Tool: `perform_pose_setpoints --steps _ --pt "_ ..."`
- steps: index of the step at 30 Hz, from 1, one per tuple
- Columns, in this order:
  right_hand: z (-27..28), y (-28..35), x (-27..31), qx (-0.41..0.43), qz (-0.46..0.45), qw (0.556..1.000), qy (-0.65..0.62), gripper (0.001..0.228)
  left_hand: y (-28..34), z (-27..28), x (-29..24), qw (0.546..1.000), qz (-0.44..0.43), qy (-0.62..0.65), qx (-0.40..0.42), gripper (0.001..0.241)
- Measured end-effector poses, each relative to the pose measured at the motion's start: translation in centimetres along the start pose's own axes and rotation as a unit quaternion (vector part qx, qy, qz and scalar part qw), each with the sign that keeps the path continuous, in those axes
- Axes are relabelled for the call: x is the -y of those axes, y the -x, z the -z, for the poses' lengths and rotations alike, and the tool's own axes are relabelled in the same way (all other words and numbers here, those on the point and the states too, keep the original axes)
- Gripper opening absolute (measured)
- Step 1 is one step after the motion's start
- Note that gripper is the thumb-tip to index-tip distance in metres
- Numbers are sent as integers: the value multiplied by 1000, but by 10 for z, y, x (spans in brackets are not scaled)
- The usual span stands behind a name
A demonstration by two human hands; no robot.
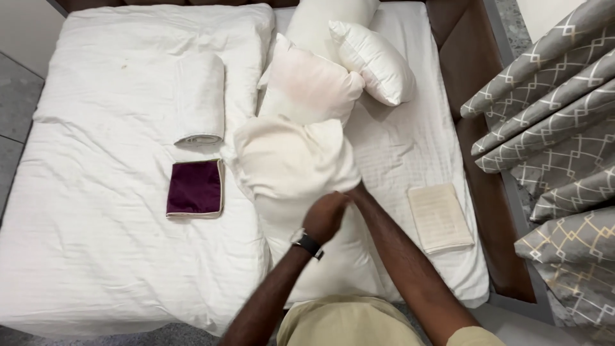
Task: The person removes a pillow from a pillowcase, folds the empty case, and places it on the bed. They then pick up a pillow and a new pillowcase, insert the pillow into the case, and smooth the fabric to fit it properly.
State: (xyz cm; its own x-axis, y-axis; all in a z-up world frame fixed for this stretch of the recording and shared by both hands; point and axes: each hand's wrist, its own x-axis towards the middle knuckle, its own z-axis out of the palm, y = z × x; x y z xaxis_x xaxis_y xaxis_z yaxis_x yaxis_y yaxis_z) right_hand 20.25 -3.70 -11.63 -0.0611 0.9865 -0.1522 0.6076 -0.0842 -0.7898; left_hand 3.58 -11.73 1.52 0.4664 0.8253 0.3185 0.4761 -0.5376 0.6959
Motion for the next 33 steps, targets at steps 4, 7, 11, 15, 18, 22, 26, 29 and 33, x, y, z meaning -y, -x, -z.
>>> perform_pose_setpoints --steps 4,7,11,15,18,22,26,29,33 --pt "-25 4 -157 -79 -54 994 55 74 16 14 66 992 92 30 -79 24" --pt "-16 72 -143 15 -180 981 70 62 49 16 152 979 160 -54 -116 28" --pt "-7 95 -80 -20 -240 969 57 57 61 31 216 962 252 -87 -50 32" --pt "-3 57 -28 -124 51 977 163 36 41 32 225 917 355 -127 129 56" --pt "2 24 38 -41 95 970 220 39 31 18 244 909 361 -133 162 77" --pt "13 -1 98 101 102 910 390 51 33 -9 251 922 356 -105 106 92" --pt "-8 -26 71 133 29 917 375 62 44 -18 277 941 311 -114 63 85" --pt "-11 -42 29 110 121 907 388 64 56 -36 311 970 219 -104 -31 68" --pt "-2 -40 -7 116 157 932 304 44 91 -23 298 983 154 -76 -69 44"
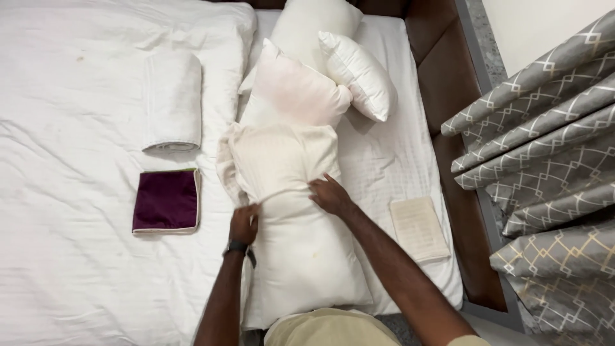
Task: The person removes a pillow from a pillowcase, folds the empty case, and places it on the bed. They then pick up a pillow and a new pillowcase, insert the pillow into the case, and smooth the fabric to fit it properly.
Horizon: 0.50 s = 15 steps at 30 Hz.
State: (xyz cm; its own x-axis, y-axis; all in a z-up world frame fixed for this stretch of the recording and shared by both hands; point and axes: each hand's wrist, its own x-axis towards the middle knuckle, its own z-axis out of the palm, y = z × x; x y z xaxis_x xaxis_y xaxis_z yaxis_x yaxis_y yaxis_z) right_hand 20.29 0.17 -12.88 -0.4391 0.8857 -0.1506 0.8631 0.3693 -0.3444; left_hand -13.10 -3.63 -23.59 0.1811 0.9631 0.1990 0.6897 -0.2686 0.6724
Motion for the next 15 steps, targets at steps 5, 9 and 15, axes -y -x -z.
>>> perform_pose_setpoints --steps 5,9,15 --pt "-27 45 -7 13 47 998 -38 34 46 41 -47 995 26 -9 94 48" --pt "-15 72 5 35 20 995 -93 24 64 57 -61 978 40 -72 192 55" --pt "-30 121 4 67 -64 974 -205 24 99 59 -50 945 59 -118 300 63"
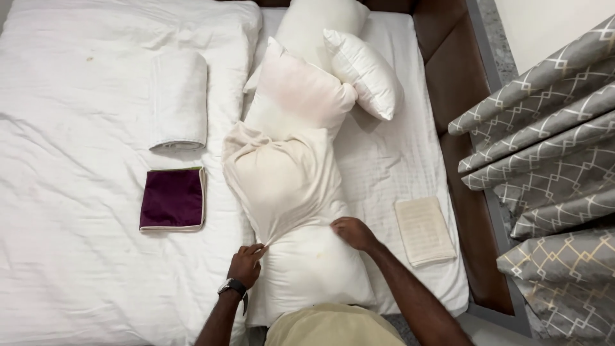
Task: The person removes a pillow from a pillowcase, folds the empty case, and places it on the bed. They then pick up a pillow and a new pillowcase, insert the pillow into the case, and smooth the fabric to fit it properly.
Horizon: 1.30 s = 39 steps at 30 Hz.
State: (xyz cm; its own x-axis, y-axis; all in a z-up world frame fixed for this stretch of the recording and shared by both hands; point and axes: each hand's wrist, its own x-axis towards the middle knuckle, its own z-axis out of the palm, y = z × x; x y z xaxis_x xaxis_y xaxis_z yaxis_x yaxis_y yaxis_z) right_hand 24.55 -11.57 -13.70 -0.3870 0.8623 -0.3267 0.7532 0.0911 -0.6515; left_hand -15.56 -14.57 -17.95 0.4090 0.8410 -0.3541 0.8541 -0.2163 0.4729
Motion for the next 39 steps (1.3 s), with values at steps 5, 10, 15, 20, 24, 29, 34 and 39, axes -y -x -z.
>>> perform_pose_setpoints --steps 5,10,15,20,24,29,34,39 --pt "-63 -3 -79 -251 -204 935 -145 47 -14 -19 0 998 47 37 -19 72" --pt "-39 -6 2 -124 -324 827 -443 85 -15 -20 -36 997 -31 46 -60 113" --pt "-25 -4 50 -126 -228 859 -440 67 3 9 -101 999 35 8 7 144" --pt "-17 -2 88 -146 -140 915 -349 45 -2 29 -90 997 -15 73 -32 160" --pt "-11 13 157 -308 -9 935 -178 33 7 76 -109 931 -68 294 -204 128" --pt "-5 43 222 -355 230 906 -1 18 7 115 -117 840 -118 313 -427 75" --pt "-20 26 208 -83 220 970 -61 29 -47 49 -17 867 136 313 -364 28" --pt "-28 21 196 -22 229 946 -226 16 -27 93 -41 834 47 178 -520 35"
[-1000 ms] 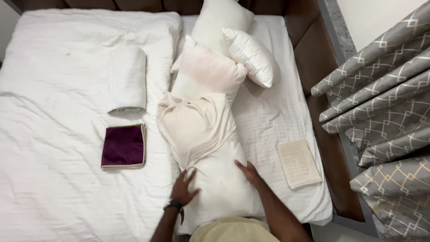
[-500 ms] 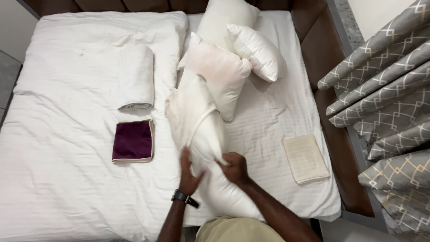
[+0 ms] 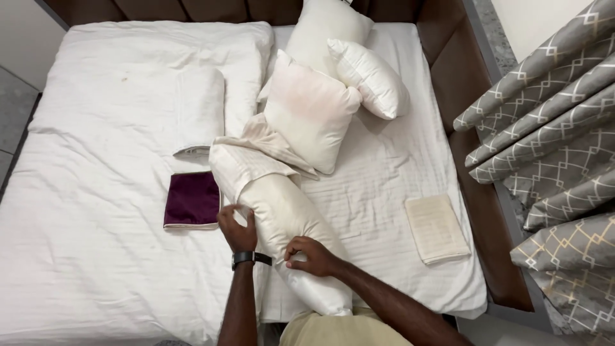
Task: The person removes a pillow from a pillowcase, folds the empty case, and places it on the bed. They then pick up a pillow and a new pillowcase, insert the pillow into the case, and smooth the fabric to fit it properly.
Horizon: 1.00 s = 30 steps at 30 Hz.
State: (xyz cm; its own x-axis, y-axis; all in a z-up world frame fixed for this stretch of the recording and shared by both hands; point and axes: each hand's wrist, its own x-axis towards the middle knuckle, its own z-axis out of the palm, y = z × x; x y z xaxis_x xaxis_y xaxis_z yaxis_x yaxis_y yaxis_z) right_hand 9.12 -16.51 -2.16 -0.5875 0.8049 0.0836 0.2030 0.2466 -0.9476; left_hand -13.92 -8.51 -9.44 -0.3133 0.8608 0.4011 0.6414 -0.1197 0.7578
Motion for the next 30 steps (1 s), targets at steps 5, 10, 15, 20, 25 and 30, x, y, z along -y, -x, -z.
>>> perform_pose_setpoints --steps 5,10,15,20,25,30 --pt "3 -11 -22 -5 -32 999 -28 19 -32 4 -31 996 -32 -41 -77 54" --pt "27 -64 -11 -203 -90 966 132 16 -38 -25 -11 985 159 66 -4 24" --pt "57 -124 3 -265 35 930 252 35 -13 -16 -44 995 32 84 51 17" --pt "60 -148 -39 -283 107 857 417 28 27 0 -58 989 -7 87 123 15" --pt "64 -140 -38 -205 95 884 410 11 39 12 -56 993 -15 37 113 12" --pt "63 -100 -29 -184 129 896 383 13 23 13 -54 997 -44 -5 62 10"
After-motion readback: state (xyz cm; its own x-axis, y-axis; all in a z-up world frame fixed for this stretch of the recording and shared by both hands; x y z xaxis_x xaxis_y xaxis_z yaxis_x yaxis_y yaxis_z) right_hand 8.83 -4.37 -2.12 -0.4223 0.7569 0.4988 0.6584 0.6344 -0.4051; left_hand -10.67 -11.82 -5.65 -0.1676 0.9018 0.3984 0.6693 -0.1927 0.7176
